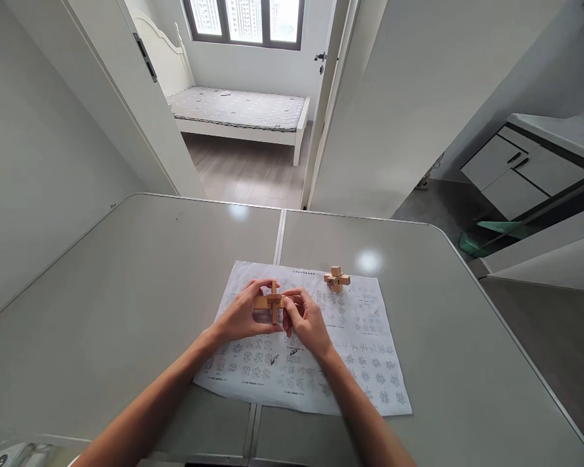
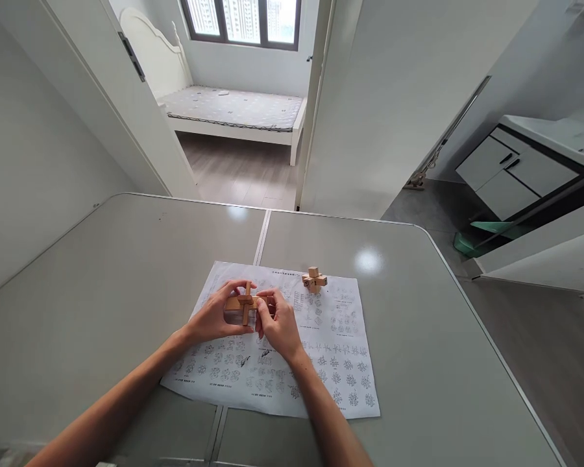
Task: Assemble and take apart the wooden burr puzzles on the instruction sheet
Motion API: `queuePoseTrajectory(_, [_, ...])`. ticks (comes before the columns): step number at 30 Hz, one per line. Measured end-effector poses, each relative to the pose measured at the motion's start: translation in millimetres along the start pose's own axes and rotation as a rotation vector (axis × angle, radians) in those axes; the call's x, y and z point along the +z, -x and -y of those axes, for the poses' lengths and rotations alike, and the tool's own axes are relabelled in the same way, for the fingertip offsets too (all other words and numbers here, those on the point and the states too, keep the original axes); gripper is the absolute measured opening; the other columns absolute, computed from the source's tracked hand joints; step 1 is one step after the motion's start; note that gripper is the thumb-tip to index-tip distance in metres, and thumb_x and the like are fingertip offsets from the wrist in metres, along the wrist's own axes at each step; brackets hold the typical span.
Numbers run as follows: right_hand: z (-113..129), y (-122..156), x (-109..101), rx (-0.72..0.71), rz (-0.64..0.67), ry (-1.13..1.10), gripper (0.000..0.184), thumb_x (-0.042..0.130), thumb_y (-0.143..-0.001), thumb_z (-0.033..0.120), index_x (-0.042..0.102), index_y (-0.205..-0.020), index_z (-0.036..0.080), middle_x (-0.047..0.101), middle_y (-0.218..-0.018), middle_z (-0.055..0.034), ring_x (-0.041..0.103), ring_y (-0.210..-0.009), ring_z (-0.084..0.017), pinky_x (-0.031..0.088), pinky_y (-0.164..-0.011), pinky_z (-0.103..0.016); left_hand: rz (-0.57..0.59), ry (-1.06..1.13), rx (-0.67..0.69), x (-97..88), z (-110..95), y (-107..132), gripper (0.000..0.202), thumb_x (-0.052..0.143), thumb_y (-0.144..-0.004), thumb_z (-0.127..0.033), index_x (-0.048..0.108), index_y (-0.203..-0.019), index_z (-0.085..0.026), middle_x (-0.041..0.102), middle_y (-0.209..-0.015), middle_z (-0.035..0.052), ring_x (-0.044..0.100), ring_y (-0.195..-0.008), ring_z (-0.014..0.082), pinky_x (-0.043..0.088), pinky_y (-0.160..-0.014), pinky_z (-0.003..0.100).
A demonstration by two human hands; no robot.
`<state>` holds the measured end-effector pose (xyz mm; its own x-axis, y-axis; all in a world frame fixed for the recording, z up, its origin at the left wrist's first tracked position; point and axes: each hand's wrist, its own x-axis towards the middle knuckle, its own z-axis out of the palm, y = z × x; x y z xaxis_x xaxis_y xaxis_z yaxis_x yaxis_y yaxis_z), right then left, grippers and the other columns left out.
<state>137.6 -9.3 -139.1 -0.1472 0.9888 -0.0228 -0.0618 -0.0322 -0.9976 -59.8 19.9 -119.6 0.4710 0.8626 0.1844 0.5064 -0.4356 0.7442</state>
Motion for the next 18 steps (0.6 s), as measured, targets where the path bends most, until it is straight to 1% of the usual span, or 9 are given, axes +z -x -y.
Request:
queuePoseTrajectory(5, [3.1, 1.7, 1.2, 0.015, -0.004, -0.002, 0.032, 0.055, -0.098, 0.055, 0.058, -0.103, 0.023, 0.059, -0.066, 0.0039, 0.052, -0.040, -0.011, 0.042, -0.039, -0.024, -0.006, 0.012, -0.018, -1.7, -4.6, -1.4, 0.082, 0.091, -0.062, -0.045, 0.051, -0.132, -0.027, 0.062, -0.128, 0.0079, 0.065, -0.100, 0.0236, 0.057, -0.092, 0.039])
queuePoseTrajectory(9, [6.7, 3.3, 1.2, 0.046, 0.020, -0.005, 0.029, 0.054, -0.100, 0.052, 0.057, -0.103, 0.023, 0.059, -0.064, 0.0045, 0.052, -0.041, -0.011, 0.043, -0.041, -0.024, 0.003, 0.015, -0.035, -2.6, -7.6, -1.0, 0.081, 0.090, -0.063, -0.044, 0.052, -0.133, -0.027, 0.062, -0.128, 0.0076, 0.065, -0.102, 0.0237, 0.057, -0.090, 0.037])
queuePoseTrajectory(13, [8.0, 4.2, 1.9, 0.096, 0.011, -0.019, 0.029, 0.055, -0.100, 0.052, 0.056, -0.103, 0.023, 0.055, -0.059, 0.0064, 0.048, -0.039, -0.010, 0.040, -0.040, -0.024, 0.023, 0.005, -0.037, -1.9, -4.7, 0.7, 0.082, 0.089, -0.065, -0.043, 0.050, -0.136, -0.028, 0.062, -0.131, 0.0080, 0.063, -0.112, 0.0262, 0.054, -0.098, 0.039])
queuePoseTrajectory(18, [7.9, 3.0, -1.0, 0.167, 0.028, -0.062, 0.033, 0.058, -0.097, 0.055, 0.057, -0.103, 0.022, 0.058, -0.066, 0.0048, 0.049, -0.041, -0.010, 0.040, -0.037, -0.023, 0.043, -0.017, -0.008, -1.1, -1.5, 1.8, 0.086, 0.088, -0.070, -0.042, 0.046, -0.143, -0.028, 0.060, -0.139, 0.0099, 0.056, -0.128, 0.0291, 0.049, -0.109, 0.043])
